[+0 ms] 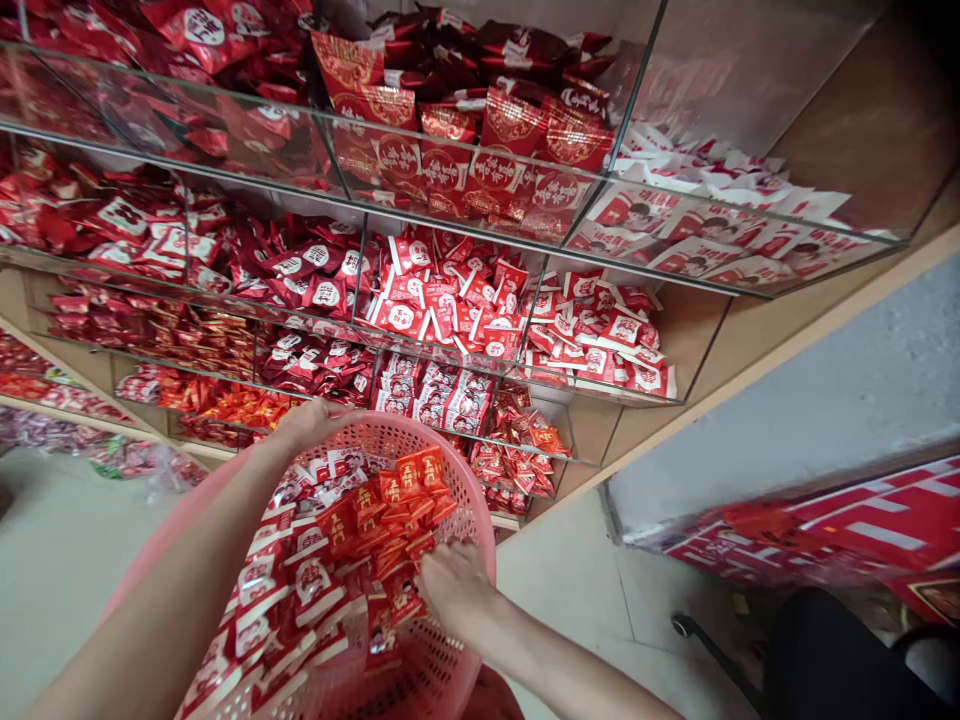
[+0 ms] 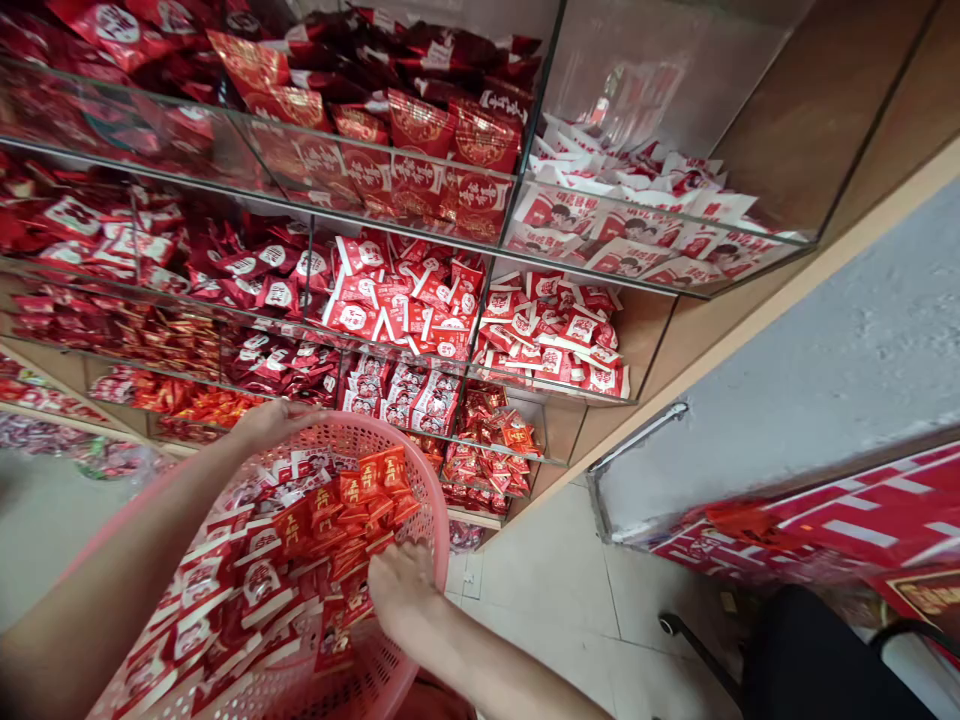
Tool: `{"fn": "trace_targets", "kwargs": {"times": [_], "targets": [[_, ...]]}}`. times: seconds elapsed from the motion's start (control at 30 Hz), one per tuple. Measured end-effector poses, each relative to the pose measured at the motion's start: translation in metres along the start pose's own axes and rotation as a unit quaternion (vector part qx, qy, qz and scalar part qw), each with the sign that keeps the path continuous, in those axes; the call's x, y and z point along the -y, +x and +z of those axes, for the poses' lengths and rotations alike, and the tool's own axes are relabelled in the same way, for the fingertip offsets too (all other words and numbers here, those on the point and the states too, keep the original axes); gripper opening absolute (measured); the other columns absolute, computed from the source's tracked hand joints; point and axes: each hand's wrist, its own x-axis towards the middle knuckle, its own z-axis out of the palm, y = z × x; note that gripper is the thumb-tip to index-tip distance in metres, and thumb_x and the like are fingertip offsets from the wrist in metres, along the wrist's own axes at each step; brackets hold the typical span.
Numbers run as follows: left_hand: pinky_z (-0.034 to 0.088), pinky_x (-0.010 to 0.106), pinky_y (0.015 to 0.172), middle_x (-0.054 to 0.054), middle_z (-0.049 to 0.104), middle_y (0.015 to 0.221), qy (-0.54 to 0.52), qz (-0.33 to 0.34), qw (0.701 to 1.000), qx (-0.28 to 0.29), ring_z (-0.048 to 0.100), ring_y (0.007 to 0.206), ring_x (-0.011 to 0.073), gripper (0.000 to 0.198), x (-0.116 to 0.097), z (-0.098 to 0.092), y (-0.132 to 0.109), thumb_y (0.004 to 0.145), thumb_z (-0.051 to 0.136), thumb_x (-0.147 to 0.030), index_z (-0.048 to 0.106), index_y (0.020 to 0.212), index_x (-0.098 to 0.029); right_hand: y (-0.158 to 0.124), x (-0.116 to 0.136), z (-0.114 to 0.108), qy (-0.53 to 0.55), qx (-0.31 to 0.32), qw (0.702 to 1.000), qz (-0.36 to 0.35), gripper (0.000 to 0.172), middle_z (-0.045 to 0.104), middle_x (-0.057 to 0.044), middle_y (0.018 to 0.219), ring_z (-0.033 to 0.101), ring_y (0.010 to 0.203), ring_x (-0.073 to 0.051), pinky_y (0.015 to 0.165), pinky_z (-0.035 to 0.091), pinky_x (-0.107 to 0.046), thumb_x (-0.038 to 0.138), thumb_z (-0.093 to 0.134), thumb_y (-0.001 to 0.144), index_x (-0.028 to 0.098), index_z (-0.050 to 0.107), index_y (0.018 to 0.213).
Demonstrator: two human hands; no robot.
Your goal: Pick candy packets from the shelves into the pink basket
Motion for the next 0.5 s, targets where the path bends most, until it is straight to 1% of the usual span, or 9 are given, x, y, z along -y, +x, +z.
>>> {"fn": "trace_targets", "kwargs": {"times": [0.1,0.17,0.23,0.3,0.4,0.5], "targets": [[0.045,0.033,0.079,0.003,0.068,0.112,0.004,0.001,1.000,0.000,0.061,0.103,0.0299,0.072,0.000,0.001,0.001,0.066,0.035,-0.080,0.060,0.117,-0.037,0.013,-0.003,0.000,-0.002,-0.001,1.000,0.020,0.022,0.070,-0.014,0.093,0.063,0.097,-0.026,0.085,0.046,-0.036,0.010,0.049,0.081,0.011,0.070,0.088],[0.045,0.033,0.079,0.004,0.069,0.110,0.006,-0.001,1.000,-0.002,0.061,0.103,0.0304,0.074,0.000,0.001,0.001,0.065,0.034,-0.081,0.060,0.117,-0.036,0.020,-0.001,0.005,0.006,0.000,1.000,0.018,0.021,0.069,-0.014,0.096,0.062,0.098,-0.026,0.085,0.046,-0.036,0.011,0.051,0.081,0.011,0.069,0.090],[0.045,0.033,0.078,0.004,0.070,0.109,0.009,-0.004,1.000,-0.005,0.061,0.102,0.0309,0.074,0.000,0.001,0.002,0.065,0.034,-0.081,0.061,0.117,-0.036,0.024,0.003,0.012,0.013,0.004,1.000,0.011,0.020,0.069,-0.014,0.093,0.063,0.095,-0.025,0.084,0.047,-0.035,0.010,0.050,0.080,0.011,0.069,0.088],[0.045,0.032,0.077,0.003,0.070,0.107,0.009,-0.005,1.000,-0.005,0.061,0.102,0.0306,0.073,0.001,0.001,0.002,0.065,0.034,-0.081,0.060,0.117,-0.037,0.026,0.005,0.016,0.015,0.006,1.000,0.005,0.022,0.069,-0.013,0.092,0.063,0.094,-0.024,0.084,0.047,-0.035,0.007,0.048,0.080,0.012,0.068,0.088],[0.045,0.030,0.077,0.001,0.069,0.109,0.005,-0.003,1.000,-0.004,0.061,0.102,0.0283,0.070,0.001,0.000,0.001,0.066,0.036,-0.079,0.059,0.118,-0.038,0.027,0.008,0.021,0.014,0.005,1.000,0.002,0.027,0.068,-0.013,0.097,0.061,0.100,-0.024,0.088,0.046,-0.037,0.004,0.044,0.082,0.012,0.067,0.094],[0.044,0.027,0.076,-0.001,0.070,0.108,0.001,0.000,1.000,-0.003,0.062,0.101,0.0259,0.067,0.001,-0.001,0.000,0.068,0.036,-0.077,0.059,0.118,-0.038,0.025,0.011,0.023,0.008,0.033,0.999,0.008,0.024,0.069,-0.014,0.094,0.062,0.098,-0.025,0.088,0.045,-0.038,0.004,0.046,0.081,0.011,0.068,0.089]]}}
